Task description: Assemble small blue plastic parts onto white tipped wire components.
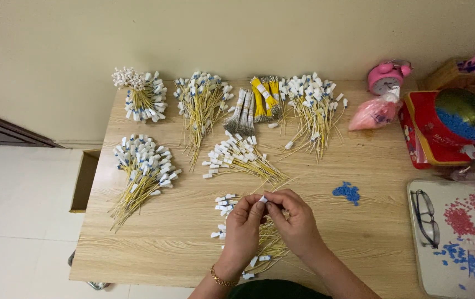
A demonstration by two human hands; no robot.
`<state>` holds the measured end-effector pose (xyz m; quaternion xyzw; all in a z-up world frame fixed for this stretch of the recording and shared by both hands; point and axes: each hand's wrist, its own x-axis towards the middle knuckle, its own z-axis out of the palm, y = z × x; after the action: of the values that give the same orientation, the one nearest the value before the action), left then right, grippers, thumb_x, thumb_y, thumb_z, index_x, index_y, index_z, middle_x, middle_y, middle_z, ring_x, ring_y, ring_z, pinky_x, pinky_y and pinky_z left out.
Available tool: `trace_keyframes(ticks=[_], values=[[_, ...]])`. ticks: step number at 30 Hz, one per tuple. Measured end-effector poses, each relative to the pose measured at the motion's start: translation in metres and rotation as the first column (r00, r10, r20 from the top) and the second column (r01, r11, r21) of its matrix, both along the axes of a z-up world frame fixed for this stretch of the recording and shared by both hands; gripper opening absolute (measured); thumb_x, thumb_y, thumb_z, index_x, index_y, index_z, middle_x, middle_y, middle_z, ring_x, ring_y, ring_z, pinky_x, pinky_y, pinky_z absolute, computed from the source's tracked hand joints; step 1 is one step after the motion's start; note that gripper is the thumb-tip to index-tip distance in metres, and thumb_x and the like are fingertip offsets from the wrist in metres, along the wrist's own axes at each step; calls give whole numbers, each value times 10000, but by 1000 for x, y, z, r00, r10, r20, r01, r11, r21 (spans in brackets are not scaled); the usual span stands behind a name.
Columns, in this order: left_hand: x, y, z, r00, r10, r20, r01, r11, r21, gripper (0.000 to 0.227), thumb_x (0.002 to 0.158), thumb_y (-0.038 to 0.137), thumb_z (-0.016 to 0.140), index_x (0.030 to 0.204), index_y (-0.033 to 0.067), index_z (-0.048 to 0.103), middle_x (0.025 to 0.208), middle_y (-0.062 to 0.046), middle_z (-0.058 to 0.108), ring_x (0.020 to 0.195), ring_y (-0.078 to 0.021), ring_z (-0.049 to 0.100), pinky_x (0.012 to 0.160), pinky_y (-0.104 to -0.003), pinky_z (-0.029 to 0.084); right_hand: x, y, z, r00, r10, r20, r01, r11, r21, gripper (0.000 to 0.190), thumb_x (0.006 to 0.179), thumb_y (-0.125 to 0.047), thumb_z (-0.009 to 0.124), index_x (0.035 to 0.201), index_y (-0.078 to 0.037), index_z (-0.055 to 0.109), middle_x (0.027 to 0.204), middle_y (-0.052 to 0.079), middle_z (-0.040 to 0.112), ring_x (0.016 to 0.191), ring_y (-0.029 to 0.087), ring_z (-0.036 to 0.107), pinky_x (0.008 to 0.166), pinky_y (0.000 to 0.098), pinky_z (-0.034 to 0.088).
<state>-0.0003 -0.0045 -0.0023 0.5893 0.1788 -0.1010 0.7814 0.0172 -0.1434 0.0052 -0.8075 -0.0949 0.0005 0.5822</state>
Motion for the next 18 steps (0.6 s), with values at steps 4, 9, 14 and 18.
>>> trace_keyframes(ticks=[4,9,14,18], values=[[4,0,-6,999,17,-37,-14,997,76,153,989,70,625,1051,-2,744,851,-49,709,743,-110,600,700,-249,530,-7,7,-10,998,-58,5,57,996,66,212,894,8,667,1095,-26,726,1038,42,691,845,126,670,738,237,576],[7,12,-4,989,-97,-114,120,970,210,180,976,66,615,1071,-9,747,908,-76,772,824,-133,712,759,-247,601,-12,10,-31,995,-11,-104,26,989,144,247,913,7,650,1137,-29,746,1034,54,703,838,129,688,762,240,615],[13,47,-52,906,-423,-19,228,450,863,187,886,233,669,978,120,787,910,-50,778,771,-241,692,732,-364,527,-14,-11,-83,974,-15,-228,-26,984,-178,294,894,-73,664,1168,-125,758,972,1,719,712,103,620,617,241,508],[29,72,-96,869,-483,-104,193,137,972,148,965,215,668,1033,145,780,769,-7,751,703,-119,671,706,-251,564,-12,-59,-130,894,-216,-393,55,923,-381,319,908,-95,663,1202,-189,744,1101,32,719,880,144,682,781,275,583]])
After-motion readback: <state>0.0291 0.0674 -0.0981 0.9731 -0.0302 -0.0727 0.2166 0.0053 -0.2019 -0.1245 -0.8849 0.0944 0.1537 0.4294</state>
